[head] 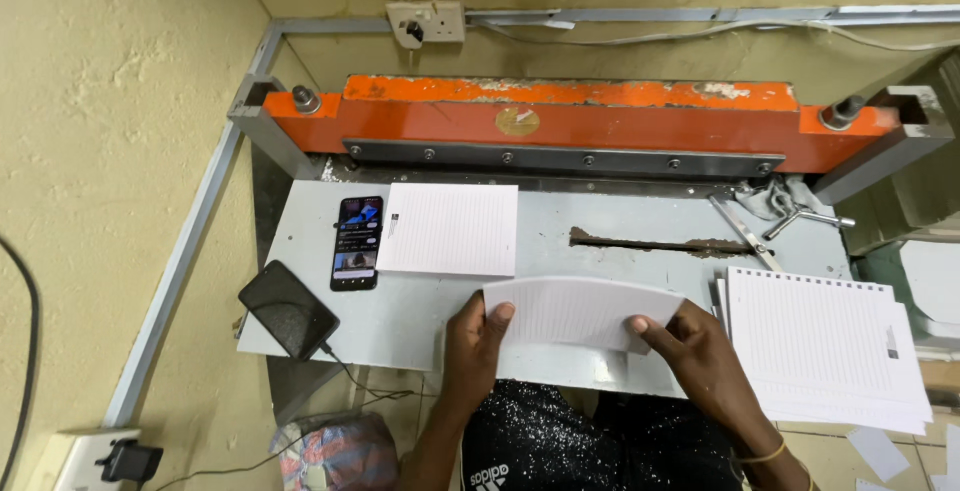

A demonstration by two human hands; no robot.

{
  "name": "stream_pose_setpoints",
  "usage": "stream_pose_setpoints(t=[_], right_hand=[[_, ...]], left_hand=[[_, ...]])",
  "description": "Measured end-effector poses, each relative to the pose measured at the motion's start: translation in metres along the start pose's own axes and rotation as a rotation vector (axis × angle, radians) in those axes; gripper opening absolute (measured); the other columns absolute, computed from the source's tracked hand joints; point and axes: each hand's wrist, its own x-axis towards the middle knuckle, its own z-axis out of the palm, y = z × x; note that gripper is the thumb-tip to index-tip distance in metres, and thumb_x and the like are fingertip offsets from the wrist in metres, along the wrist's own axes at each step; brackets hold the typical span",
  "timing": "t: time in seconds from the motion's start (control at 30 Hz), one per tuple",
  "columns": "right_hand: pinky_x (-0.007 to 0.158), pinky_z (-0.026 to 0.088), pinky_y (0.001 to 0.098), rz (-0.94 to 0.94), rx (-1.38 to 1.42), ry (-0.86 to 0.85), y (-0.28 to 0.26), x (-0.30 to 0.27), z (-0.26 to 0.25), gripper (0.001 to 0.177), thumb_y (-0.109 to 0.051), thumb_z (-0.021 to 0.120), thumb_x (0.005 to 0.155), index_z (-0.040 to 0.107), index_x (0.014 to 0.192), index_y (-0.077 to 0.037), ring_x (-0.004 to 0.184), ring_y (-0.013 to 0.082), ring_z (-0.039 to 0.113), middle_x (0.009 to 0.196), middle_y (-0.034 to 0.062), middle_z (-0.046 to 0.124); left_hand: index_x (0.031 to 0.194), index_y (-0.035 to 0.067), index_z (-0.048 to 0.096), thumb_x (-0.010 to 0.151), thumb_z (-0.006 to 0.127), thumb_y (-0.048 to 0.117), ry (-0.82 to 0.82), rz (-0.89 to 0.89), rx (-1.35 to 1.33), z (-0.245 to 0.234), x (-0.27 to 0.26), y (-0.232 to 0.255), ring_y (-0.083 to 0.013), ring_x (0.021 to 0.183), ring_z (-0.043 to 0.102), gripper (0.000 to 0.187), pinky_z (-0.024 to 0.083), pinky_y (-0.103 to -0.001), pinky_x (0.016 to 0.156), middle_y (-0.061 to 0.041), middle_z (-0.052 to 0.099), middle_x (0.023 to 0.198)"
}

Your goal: The person uses a manual paper cutting machine to trim sheets of lined paper. They repeatedly pick up a sheet, align it under the cutting blade, press down the lever to cut, and then place the trimmed sheet onto a stack on the right side of the table.

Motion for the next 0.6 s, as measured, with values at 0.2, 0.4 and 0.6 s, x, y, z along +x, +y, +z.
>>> stream_pose_setpoints(t=[0.2,0.4,0.6], right_hand=[[0.050,0.041,0.0259,-0.253,0.374,0.083,0.122,0.052,0.043,0.020,-0.024,0.072,0.104,0.071,0.118,-0.009,0.061,0.0167,0.052,0.080,0.0061,0.069],[0.045,0.040,0.0237,-0.368,0.280,0.146,0.154,0.066,0.054,0.028,-0.033,0.069,0.103,0.077,0.114,-0.008,0.063,0.0145,0.054,0.087,0.0040,0.072],[0.034,0.066,0.0348,-0.177,0.365,0.128,0.120,0.040,0.036,0.043,-0.038,0.066,0.098,0.076,0.105,0.003,0.059,0.0384,0.083,0.093,0.0281,0.085]], left_hand=[[0.121,0.010,0.070,0.104,0.061,0.044,0.099,0.159,-0.062,0.058,0.000,-0.045,-0.0234,0.115,0.070,0.040,0.055,-0.039,0.102,-0.008,0.074,0.117],[0.118,0.009,0.068,0.102,0.067,0.035,0.084,0.240,-0.128,0.060,-0.006,-0.042,-0.0244,0.110,0.067,0.031,0.054,-0.040,0.099,-0.008,0.071,0.113],[0.111,0.008,0.071,0.095,0.079,0.033,0.309,0.077,-0.116,0.086,0.008,-0.078,-0.0270,0.104,0.080,0.031,0.067,-0.052,0.105,-0.012,0.081,0.104]])
